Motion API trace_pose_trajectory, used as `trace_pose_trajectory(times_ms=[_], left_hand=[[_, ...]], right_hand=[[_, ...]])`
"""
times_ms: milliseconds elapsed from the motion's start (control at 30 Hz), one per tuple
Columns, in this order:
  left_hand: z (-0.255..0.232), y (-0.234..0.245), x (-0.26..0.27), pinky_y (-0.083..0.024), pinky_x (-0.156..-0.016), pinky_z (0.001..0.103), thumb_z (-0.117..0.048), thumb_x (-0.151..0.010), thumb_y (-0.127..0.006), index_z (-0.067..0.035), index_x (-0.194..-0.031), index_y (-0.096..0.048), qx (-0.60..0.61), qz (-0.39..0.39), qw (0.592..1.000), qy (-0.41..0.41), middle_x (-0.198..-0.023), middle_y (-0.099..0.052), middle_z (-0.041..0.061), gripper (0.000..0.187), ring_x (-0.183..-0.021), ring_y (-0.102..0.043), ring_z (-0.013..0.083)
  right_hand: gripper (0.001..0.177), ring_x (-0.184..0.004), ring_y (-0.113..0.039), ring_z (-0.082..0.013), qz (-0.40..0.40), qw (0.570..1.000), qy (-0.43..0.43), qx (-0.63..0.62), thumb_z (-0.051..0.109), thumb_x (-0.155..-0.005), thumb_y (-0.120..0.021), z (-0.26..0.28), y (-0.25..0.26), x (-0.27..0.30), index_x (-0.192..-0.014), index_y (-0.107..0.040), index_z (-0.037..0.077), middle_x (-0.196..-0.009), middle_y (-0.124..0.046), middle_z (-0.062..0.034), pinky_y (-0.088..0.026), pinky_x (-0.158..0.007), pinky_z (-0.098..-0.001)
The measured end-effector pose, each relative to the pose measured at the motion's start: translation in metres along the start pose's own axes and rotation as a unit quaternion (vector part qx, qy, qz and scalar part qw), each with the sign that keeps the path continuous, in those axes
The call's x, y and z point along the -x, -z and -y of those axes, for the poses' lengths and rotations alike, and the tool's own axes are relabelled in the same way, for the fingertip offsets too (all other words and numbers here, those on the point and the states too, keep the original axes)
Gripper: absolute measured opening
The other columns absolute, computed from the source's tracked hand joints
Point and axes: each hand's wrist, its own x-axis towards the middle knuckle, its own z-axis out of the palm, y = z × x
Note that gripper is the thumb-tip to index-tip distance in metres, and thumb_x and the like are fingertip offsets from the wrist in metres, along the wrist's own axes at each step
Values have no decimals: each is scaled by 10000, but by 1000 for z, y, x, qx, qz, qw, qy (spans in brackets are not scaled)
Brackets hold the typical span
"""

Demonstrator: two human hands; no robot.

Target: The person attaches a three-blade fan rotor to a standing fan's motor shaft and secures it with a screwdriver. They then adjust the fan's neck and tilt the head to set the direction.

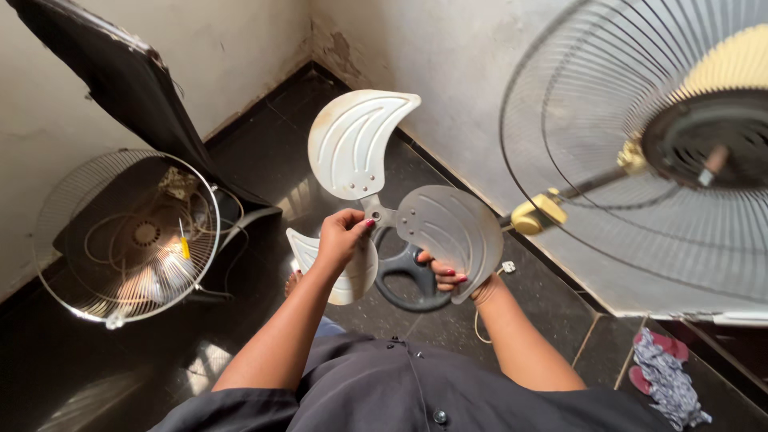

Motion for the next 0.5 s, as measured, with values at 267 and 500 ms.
trace_pose_trajectory(times_ms=[267,500], left_hand=[[27,-15,71,-516,-635,244,-75,-897,-762,47,-955,-732,41,-46,997,-44,-801,-726,36,138,-688,-639,83],[25,18,102,-496,-775,260,-88,-913,-774,48,-998,-731,26,-28,993,-111,-904,-719,27,166,-832,-610,85]], right_hand=[[911,-1052,-733,-343,-233,907,213,278,737,-805,-514,-38,-88,56,-1362,-594,21,-1226,-677,-249,-581,-868,-530],[385,-1042,-739,-340,-297,753,307,501,313,-959,-751,-98,-122,47,-1156,-699,-14,-1142,-746,-160,-546,-976,-496]])
